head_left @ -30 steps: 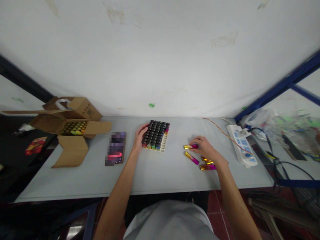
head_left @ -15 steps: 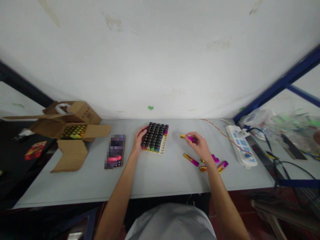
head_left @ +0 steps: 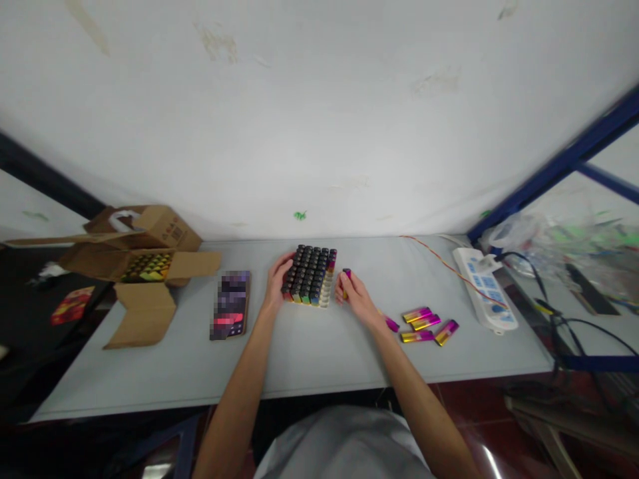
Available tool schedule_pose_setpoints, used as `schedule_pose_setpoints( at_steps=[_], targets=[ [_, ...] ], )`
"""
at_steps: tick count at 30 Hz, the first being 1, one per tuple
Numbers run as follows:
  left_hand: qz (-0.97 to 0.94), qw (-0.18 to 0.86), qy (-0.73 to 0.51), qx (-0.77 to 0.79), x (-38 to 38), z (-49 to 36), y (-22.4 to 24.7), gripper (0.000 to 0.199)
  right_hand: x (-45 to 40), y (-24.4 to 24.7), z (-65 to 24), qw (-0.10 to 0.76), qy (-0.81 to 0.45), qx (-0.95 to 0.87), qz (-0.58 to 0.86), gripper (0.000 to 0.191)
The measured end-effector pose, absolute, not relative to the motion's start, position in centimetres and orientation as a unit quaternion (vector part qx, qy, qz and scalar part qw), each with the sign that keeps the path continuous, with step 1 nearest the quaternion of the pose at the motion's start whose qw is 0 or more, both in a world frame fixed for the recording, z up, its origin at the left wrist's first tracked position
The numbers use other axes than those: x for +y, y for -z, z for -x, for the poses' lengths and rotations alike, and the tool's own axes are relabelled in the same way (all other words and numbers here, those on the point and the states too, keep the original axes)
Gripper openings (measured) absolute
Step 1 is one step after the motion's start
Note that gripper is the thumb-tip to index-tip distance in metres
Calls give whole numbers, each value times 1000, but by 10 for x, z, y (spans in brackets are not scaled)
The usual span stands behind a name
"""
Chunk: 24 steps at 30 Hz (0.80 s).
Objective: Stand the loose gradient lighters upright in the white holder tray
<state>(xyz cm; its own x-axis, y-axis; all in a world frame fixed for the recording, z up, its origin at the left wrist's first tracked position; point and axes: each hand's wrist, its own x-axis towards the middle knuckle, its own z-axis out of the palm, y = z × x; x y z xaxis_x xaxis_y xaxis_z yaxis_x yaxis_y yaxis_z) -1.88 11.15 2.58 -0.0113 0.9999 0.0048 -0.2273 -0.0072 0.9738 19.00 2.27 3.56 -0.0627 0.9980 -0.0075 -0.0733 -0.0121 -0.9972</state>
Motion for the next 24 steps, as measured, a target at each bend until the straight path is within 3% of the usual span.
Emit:
schedule_pose_setpoints(
  at_steps=[10,24],
  targets=[
    [-448,543,-559,438,113,20,-21,38,13,-28,-183,483,-416,-502,584,58],
    [-438,547,-563,438,111,17,-28,39,13,-26,-186,482,-352,-507,622,38]
  ],
)
